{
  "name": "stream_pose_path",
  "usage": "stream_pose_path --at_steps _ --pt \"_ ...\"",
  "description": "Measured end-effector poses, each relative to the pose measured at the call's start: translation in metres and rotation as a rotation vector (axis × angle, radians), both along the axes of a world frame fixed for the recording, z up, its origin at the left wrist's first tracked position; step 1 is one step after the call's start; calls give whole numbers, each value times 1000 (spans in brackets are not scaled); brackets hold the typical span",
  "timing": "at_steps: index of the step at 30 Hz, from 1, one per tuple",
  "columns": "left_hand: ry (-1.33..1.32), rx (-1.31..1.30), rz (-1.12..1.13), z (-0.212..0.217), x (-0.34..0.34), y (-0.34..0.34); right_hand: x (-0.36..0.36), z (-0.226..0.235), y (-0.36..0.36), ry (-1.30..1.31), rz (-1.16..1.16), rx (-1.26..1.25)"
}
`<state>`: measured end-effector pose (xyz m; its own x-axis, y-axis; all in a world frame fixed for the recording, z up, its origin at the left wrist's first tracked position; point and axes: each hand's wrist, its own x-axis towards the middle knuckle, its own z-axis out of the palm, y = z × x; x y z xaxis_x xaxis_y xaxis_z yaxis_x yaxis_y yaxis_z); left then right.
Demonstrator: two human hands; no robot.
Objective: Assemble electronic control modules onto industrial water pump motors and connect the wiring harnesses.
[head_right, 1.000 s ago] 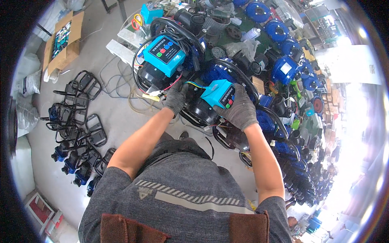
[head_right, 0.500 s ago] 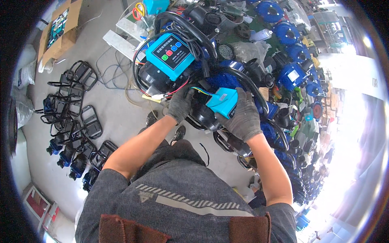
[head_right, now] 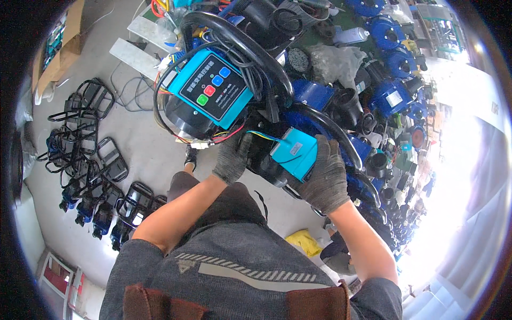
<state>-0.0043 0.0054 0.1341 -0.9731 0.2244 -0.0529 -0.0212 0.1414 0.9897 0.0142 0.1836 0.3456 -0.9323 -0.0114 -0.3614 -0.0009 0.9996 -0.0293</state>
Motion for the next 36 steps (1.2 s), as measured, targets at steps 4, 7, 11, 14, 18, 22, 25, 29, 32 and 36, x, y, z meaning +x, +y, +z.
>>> stream_pose_path --at_steps 4,7,11,14,18,22,25,29,32,36 --pt "-288 139 -20 -7 0 -1 -7 -3 -8 -48 -16 89" --pt "-262 205 76 -5 -2 -3 -11 -3 -9 3 25 108" --pt "-485 264 -38 -2 -5 -3 -13 -3 -10 19 15 30" --pt "-346 174 -80 -9 -7 -7 -14 2 -14 -59 -82 65" --pt "-119 -155 -255 -33 -10 -18 2 22 -8 17 -129 -103" --pt "-20 -242 -513 -53 -25 -21 79 28 6 421 -370 -293" --pt "-382 76 -529 -51 -37 -21 148 -17 -1 621 -720 -612" --pt "-779 303 -491 -35 -38 -21 203 -92 -32 568 -1087 -828" --pt "-783 268 -502 -26 -35 -21 208 -126 -58 627 -1024 -944" --pt "-771 250 -393 -18 -29 -27 201 -129 -61 529 -927 -965"
